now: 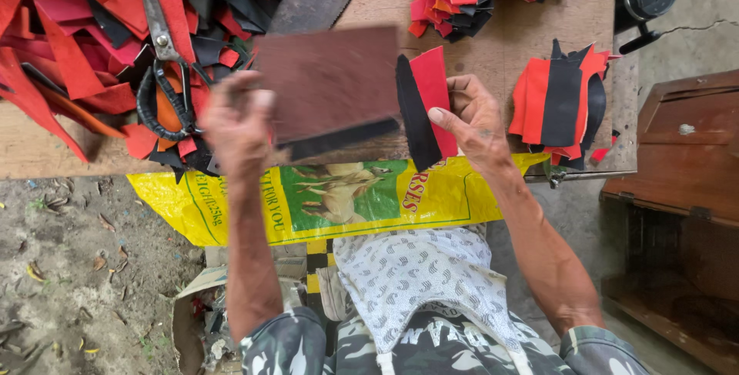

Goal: The person uses a hand saw to cut red and black rubber pieces on a wooden workbench. They repeatedly position the material, saw along a straight edge, and stack the cut pieces to the side.

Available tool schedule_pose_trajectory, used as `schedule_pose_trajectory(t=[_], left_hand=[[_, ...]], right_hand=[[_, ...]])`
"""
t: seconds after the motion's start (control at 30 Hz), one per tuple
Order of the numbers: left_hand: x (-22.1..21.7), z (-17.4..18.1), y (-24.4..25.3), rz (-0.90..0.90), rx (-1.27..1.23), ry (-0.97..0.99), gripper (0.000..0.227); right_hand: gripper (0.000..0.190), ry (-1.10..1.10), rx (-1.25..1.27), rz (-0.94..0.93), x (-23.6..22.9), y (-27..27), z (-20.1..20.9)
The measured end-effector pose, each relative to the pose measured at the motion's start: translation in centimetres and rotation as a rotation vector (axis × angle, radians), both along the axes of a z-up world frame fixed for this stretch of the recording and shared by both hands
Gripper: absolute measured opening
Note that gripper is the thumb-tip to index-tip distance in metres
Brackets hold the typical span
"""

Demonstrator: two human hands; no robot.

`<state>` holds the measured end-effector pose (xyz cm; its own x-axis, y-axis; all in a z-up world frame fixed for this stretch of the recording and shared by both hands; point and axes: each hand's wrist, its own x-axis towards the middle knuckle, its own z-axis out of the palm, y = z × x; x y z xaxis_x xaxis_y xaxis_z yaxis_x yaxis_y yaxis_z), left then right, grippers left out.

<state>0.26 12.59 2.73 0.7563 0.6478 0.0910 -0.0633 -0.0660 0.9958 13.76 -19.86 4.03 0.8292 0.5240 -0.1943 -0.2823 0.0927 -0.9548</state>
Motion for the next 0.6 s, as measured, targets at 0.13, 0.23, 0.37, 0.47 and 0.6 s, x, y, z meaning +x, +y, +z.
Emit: schedule_pose_trajectory(t=[0.13,0.23,0.37,0.47,0.6], left_hand=[[-3.3,4.0,6.8,0.372,-0.081,-0.062,0.019],[-3.2,4.4,11.4,0.467,0.084,-0.099,0.033],[-4.7,2.5,11.0,0.475,0.871,0.163,0.040],[-6.8,0.3,6.4,0.264,0.608,0.428,0.030],[-7.6,-0.4,0.4,0.172,0.949,0.549,0.049]], right_hand=[[0.041,0.024,-0.104,0.062,0.3,-0.2,0.8],[0.042,-0.034,-0.137,0.126,0.9,1.1,0.2],[0.042,-0.695,-0.525,0.080,1.8,1.7,-0.4],[0.041,-0.793,-0.654,0.075,0.9,0.9,-0.8],[0.057,-0.856,-0.689,0.082,-1.5,1.1,-1.5]])
